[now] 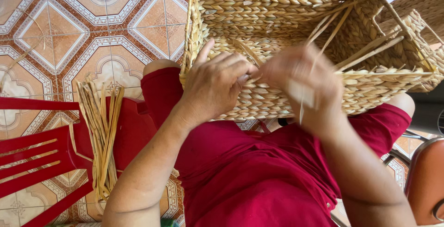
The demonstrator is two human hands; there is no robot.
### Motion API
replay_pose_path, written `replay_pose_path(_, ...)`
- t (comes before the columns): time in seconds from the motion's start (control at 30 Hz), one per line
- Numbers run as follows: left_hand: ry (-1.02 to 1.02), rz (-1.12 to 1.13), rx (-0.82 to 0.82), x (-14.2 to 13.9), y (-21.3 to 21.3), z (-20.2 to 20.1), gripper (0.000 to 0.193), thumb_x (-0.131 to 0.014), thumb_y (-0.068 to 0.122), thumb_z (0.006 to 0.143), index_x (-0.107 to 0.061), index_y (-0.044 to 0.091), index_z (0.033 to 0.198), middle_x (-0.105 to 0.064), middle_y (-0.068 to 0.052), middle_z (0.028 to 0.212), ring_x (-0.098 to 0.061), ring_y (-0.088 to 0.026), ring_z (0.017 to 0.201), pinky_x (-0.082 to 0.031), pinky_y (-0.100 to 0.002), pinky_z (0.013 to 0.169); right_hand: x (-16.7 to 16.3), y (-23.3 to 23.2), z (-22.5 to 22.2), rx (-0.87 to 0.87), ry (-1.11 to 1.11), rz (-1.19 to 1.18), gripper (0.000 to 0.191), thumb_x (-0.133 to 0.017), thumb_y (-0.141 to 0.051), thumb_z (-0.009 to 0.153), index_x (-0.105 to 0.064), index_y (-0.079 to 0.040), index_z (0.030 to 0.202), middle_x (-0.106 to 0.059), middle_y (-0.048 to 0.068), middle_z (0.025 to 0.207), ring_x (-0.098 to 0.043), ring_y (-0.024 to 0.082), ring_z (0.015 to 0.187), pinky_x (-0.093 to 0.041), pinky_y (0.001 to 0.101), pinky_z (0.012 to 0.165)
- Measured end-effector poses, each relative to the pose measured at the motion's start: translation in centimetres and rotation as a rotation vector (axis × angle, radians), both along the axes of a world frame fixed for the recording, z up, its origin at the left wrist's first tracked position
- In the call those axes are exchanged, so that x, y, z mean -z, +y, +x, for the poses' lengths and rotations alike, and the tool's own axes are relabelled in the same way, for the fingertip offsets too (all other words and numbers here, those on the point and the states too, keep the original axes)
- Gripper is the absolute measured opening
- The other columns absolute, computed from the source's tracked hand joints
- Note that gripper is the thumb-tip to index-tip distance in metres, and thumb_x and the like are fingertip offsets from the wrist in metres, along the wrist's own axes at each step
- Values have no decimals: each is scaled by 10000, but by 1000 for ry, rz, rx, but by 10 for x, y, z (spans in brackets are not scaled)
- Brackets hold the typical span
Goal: The person weaves a rectangular basket from dried palm leaves. They use shears to trim excess material and then interlace strips into the basket's edge to reinforce the rim.
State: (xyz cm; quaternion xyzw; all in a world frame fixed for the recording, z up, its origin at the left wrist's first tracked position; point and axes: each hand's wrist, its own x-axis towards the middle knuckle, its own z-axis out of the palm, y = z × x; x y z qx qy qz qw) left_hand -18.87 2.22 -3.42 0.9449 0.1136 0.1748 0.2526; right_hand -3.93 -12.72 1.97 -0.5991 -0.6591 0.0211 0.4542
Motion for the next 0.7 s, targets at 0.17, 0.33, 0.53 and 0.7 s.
replay_pose_path(0.17,31,-82,-92,-3,-3,9,174,-788,352,886,-758,182,910,-748,35,880,-703,-144,842,-264,-592,1194,5,47,43,85,399,-87,394,-647,36,1004,-604,-148,1350,-707,8,952,-700,106,795,-583,196,688)
replay_pose_path(0.33,52,-109,-149,-7,-7,11,146,-793,328,880,-764,185,888,-747,40,899,-701,-143,868,-240,-597,1191,8,59,64,30,-352,-38,258,-646,47,1040,-679,-71,1267,-720,48,1011,-722,141,860,-604,247,753)
replay_pose_path(0.53,91,-74,-125,-7,-5,14,313,-812,382,843,-759,134,1027,-719,-22,1057,-670,-187,968,-233,-579,1171,20,43,63,134,-142,-169,169,-690,-29,1042,-722,-49,1207,-732,46,993,-724,114,835,-613,252,733)
replay_pose_path(0.7,87,23,-118,-5,-15,11,323,-841,345,772,-753,130,996,-706,-36,1045,-673,-226,973,-239,-616,1117,34,40,60,23,601,-458,142,-713,-90,1032,-743,-29,1158,-752,26,989,-727,69,822,-634,246,730)
